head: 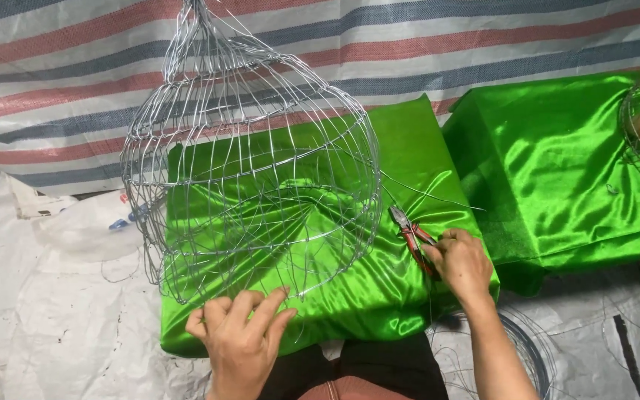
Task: Securing and shaping a wire frame structure using pliers and manual manipulation.
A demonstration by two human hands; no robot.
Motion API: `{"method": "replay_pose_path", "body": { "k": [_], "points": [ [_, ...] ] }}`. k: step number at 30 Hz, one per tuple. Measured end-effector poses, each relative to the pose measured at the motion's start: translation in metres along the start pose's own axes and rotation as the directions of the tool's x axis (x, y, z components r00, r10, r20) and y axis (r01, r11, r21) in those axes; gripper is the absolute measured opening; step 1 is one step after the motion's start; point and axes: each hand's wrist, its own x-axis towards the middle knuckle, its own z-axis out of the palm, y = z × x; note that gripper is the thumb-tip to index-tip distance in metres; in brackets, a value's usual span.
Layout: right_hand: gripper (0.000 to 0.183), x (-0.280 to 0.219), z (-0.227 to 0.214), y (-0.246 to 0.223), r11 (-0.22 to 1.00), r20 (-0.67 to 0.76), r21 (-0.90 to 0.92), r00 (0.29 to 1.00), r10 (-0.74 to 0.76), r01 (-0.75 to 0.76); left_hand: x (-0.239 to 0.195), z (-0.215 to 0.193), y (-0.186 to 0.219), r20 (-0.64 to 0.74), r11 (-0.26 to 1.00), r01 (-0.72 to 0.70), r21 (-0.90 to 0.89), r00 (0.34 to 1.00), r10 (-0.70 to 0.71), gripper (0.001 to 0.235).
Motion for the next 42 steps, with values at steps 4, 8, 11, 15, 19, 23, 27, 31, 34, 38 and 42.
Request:
{"method": "replay_pose_path", "body": {
  "k": [4, 8, 11, 15, 19, 23, 27, 31, 34, 38, 42],
  "points": [
    [0.031, -0.002, 0.009, -0.019, 0.999, 0.061, 0.031, 0.997, 0.042, -0.044, -0.002, 0.006, 0.001, -0.012, 1.000, 0.017, -0.015, 1.000, -0.017, 0.042],
    [0.019, 0.003, 0.012, -0.004, 1.000, -0.012, 0.012, 1.000, 0.004, -0.004, -0.005, 0.007, -0.004, -0.050, 0.999, 0.010, -0.037, 0.999, -0.012, 0.044],
    [0.020, 0.021, 0.006, 0.016, 0.996, -0.071, -0.080, 0.997, -0.042, 0.037, -0.002, 0.007, -0.002, -0.085, 0.999, -0.003, -0.043, 0.996, -0.001, 0.041],
    [0.033, 0.027, 0.015, 0.013, 0.981, -0.253, -0.129, 0.951, -0.177, 0.148, -0.001, 0.009, 0.004, -0.109, 0.998, 0.023, -0.051, 0.994, -0.029, 0.040],
    [0.050, 0.010, 0.029, -0.012, 0.995, -0.026, -0.053, 0.996, -0.080, 0.078, 0.001, 0.008, 0.007, -0.123, 0.998, 0.024, -0.057, 0.992, -0.030, 0.041],
    [0.036, 0.007, 0.040, -0.020, 0.993, -0.107, -0.037, 0.988, -0.112, 0.108, 0.005, 0.000, 0.009, -0.101, 0.996, 0.025, -0.084, 0.994, -0.034, 0.036],
    [0.030, 0.004, 0.034, -0.008, 0.982, -0.080, 0.186, 0.997, 0.001, 0.014, 0.002, 0.003, 0.009, -0.089, 0.991, 0.060, -0.119, 0.993, -0.071, 0.039],
    [0.016, -0.032, 0.014, -0.001, 0.313, 0.111, 0.932, 0.966, 0.233, -0.182, 0.006, 0.002, 0.011, -0.125, 0.993, 0.048, -0.106, 0.990, -0.061, 0.038],
    [0.029, -0.069, 0.005, -0.008, -0.198, 0.294, 0.937, 0.956, -0.004, -0.289, 0.005, 0.004, 0.013, -0.143, 0.990, 0.069, -0.127, 0.986, -0.087, 0.038],
    [0.017, -0.113, -0.016, -0.047, -0.102, 0.016, 0.993, 0.910, -0.414, -0.064, 0.002, 0.005, 0.015, -0.131, 0.989, 0.087, -0.118, 0.986, -0.102, 0.038],
    [0.019, -0.166, -0.038, -0.103, -0.532, 0.515, 0.460, 0.701, -0.493, -0.711, 0.003, -0.004, 0.022, -0.078, 0.986, 0.116, -0.121, 0.989, -0.126, 0.028]
  ]
}}
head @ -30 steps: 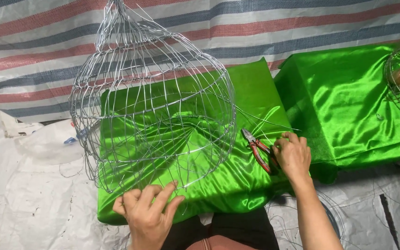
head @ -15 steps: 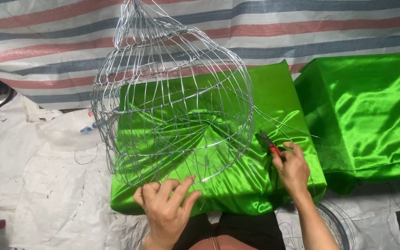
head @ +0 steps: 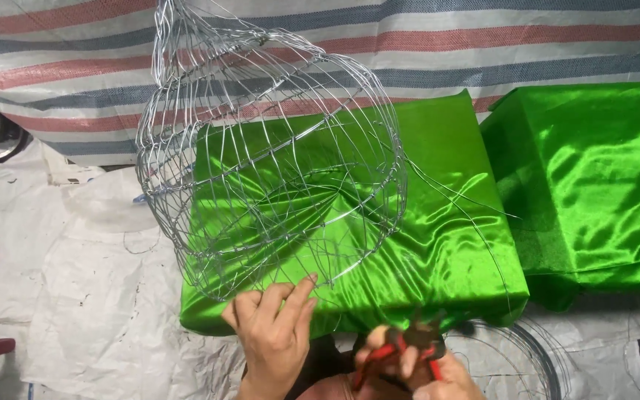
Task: Securing and shaping a wire frame structure using pliers and manual manipulation.
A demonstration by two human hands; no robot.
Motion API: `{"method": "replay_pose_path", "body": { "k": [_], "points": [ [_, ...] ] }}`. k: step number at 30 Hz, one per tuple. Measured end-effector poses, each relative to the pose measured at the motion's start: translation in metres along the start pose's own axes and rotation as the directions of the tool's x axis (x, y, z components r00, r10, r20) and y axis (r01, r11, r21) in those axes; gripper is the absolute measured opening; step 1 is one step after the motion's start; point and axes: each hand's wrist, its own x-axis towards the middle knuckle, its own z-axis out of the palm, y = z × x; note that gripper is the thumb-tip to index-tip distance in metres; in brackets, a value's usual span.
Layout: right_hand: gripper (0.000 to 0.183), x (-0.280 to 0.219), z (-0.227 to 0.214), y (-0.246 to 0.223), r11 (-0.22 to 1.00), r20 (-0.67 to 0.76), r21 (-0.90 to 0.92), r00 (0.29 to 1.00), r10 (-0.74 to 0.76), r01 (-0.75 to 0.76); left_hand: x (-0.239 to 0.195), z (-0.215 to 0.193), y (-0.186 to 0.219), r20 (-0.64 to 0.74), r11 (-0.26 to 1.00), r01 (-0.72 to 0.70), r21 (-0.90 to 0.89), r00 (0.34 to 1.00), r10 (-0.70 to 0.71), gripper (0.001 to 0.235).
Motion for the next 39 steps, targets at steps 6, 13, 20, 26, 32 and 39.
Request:
{"method": "replay_pose_path", "body": {
  "k": [6, 13, 20, 26, 32, 39],
  "points": [
    [0.074, 0.014, 0.041, -0.002, 0.819, 0.082, -0.520, 0.941, 0.329, -0.242, -0.002, -0.018, 0.012, 0.234, 0.998, 0.058, 0.007, 0.971, -0.058, 0.034],
    [0.064, 0.020, 0.030, 0.010, 0.777, -0.072, -0.476, 0.899, 0.431, -0.411, 0.000, -0.024, 0.016, 0.279, 0.997, 0.072, -0.002, 0.958, -0.069, 0.038],
    [0.041, 0.031, 0.026, 0.014, 0.804, 0.060, -0.514, 0.923, 0.380, -0.297, 0.001, -0.026, 0.021, 0.263, 0.995, 0.097, -0.002, 0.960, -0.093, 0.030],
    [0.036, 0.035, 0.032, 0.021, 0.875, 0.263, -0.441, 0.903, 0.340, -0.201, -0.001, -0.025, 0.023, 0.247, 0.993, 0.121, -0.009, 0.962, -0.115, 0.023],
    [0.016, 0.031, 0.029, 0.027, 0.903, 0.170, -0.364, 0.937, 0.305, -0.228, -0.003, -0.023, 0.027, 0.236, 0.986, 0.166, -0.024, 0.959, -0.155, 0.022],
    [0.019, 0.032, 0.021, 0.035, 0.860, 0.089, -0.438, 0.939, 0.331, -0.262, -0.007, -0.022, 0.024, 0.238, 0.981, 0.188, -0.054, 0.956, -0.170, 0.021]
  ]
}}
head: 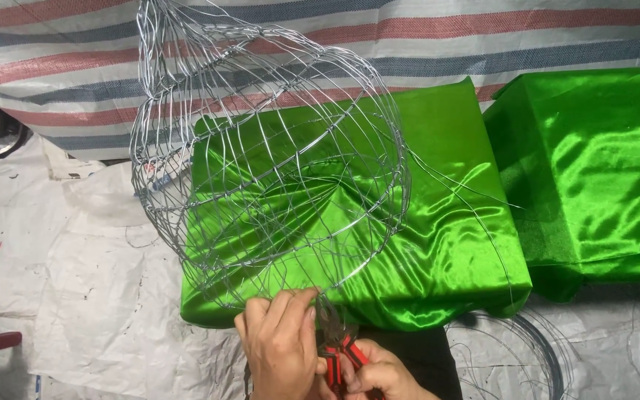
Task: Securing and shaping a wire frame structure using pliers and manual manipulation.
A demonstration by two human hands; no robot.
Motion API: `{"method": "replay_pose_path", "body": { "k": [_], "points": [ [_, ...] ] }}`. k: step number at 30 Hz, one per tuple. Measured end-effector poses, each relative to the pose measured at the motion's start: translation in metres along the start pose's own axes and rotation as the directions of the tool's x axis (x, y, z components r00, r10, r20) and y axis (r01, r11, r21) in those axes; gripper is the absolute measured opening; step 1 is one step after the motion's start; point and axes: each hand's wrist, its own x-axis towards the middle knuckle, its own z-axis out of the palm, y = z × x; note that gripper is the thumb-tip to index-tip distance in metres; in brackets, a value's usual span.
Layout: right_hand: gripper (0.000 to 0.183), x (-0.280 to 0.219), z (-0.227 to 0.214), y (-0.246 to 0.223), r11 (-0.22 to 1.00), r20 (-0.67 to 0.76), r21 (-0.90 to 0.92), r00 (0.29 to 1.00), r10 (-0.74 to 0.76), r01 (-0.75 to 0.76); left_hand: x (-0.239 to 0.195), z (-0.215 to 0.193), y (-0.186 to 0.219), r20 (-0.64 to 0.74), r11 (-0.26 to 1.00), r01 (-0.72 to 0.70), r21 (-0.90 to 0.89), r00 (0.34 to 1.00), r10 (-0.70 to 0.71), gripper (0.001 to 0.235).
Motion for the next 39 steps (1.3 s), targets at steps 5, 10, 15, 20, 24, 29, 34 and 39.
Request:
{"method": "replay_pose_path", "body": {
  "k": [5, 10, 15, 20, 24, 29, 34, 39],
  "points": [
    [0.043, -0.004, 0.009, -0.015, 0.998, 0.027, -0.056, 0.999, 0.033, -0.032, 0.003, -0.003, -0.002, -0.027, 1.000, -0.010, -0.010, 1.000, 0.009, 0.018],
    [0.032, -0.031, -0.002, -0.022, 0.961, -0.265, -0.147, 0.945, 0.189, -0.233, 0.002, -0.001, -0.009, -0.028, 0.999, -0.045, 0.012, 0.999, 0.045, 0.030],
    [0.051, -0.047, -0.022, -0.033, -0.563, 0.378, -0.822, 0.654, -0.655, -0.089, 0.004, 0.002, -0.019, -0.102, 0.994, -0.052, 0.091, 0.993, 0.061, 0.058],
    [0.010, -0.053, 0.043, -0.100, -0.848, 0.682, -0.360, 0.510, -0.524, -0.389, 0.015, 0.000, -0.018, -0.097, 0.993, -0.054, 0.104, 0.993, 0.064, 0.061],
    [0.017, -0.056, 0.052, -0.111, -0.891, 0.489, -0.350, 0.755, -0.437, -0.289, 0.023, -0.004, -0.014, -0.092, 0.994, -0.032, 0.106, 0.995, 0.042, 0.063],
    [0.046, -0.053, 0.012, -0.097, 0.014, 0.170, -0.984, 0.967, -0.189, 0.176, 0.023, 0.002, -0.023, -0.105, 0.992, -0.045, 0.120, 0.993, 0.057, 0.069],
    [0.072, -0.043, 0.001, -0.050, 0.916, -0.004, -0.397, 0.998, 0.058, -0.055, 0.015, 0.006, -0.028, -0.106, 0.991, -0.076, 0.108, 0.991, 0.087, 0.065],
    [0.057, -0.040, 0.023, -0.031, 0.961, -0.073, 0.251, 0.988, 0.137, -0.115, -0.002, 0.019, -0.026, -0.188, 0.990, -0.087, 0.108, 0.976, 0.107, 0.060]
  ]
}}
